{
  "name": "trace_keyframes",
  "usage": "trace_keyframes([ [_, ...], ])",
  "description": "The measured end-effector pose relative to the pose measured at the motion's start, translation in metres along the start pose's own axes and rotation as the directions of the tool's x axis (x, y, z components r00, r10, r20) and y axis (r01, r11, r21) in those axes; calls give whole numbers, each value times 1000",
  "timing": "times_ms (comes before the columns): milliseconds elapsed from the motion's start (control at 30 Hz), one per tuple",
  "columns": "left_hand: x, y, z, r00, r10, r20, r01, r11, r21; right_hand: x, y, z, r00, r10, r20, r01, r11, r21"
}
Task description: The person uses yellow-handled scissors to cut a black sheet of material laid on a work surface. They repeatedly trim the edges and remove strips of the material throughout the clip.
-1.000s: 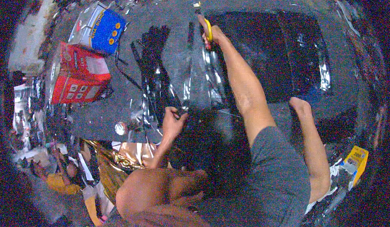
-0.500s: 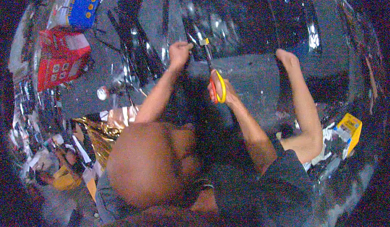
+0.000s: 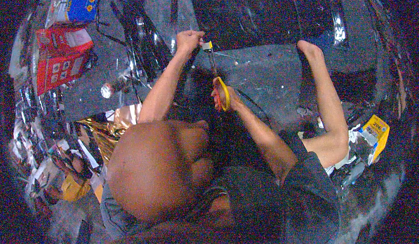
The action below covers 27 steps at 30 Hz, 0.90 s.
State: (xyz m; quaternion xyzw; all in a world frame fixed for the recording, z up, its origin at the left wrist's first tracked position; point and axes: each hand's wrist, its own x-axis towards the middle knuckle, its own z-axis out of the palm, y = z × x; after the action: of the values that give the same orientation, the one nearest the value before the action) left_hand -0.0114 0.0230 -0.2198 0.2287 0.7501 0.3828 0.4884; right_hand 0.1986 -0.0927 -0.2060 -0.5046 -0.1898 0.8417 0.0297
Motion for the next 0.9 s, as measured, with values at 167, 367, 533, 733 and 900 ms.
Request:
trace_keyframes([
  [167, 5, -4, 2, 1000, 12, 27, -12, 1000, -24, -3, -19, 5, 992, -73, -107, 62, 993, -102],
  [367, 3, -17, 5, 994, 96, -43, -91, 990, 109, -4, -27, 10, 968, -116, -221, 51, 960, -277],
  [533, -20, -37, 17, 974, -57, 221, 63, 998, -21, -7, -28, 11, 967, -146, -208, 86, 959, -272],
  [733, -32, -37, 14, 968, 58, 244, -24, 990, -141, -3, -27, 9, 964, -131, -231, 54, 949, -309],
  [900, -40, -27, 10, 953, 220, 208, -203, 974, -101, 1, -42, 12, 960, -163, -227, 62, 917, -394],
])
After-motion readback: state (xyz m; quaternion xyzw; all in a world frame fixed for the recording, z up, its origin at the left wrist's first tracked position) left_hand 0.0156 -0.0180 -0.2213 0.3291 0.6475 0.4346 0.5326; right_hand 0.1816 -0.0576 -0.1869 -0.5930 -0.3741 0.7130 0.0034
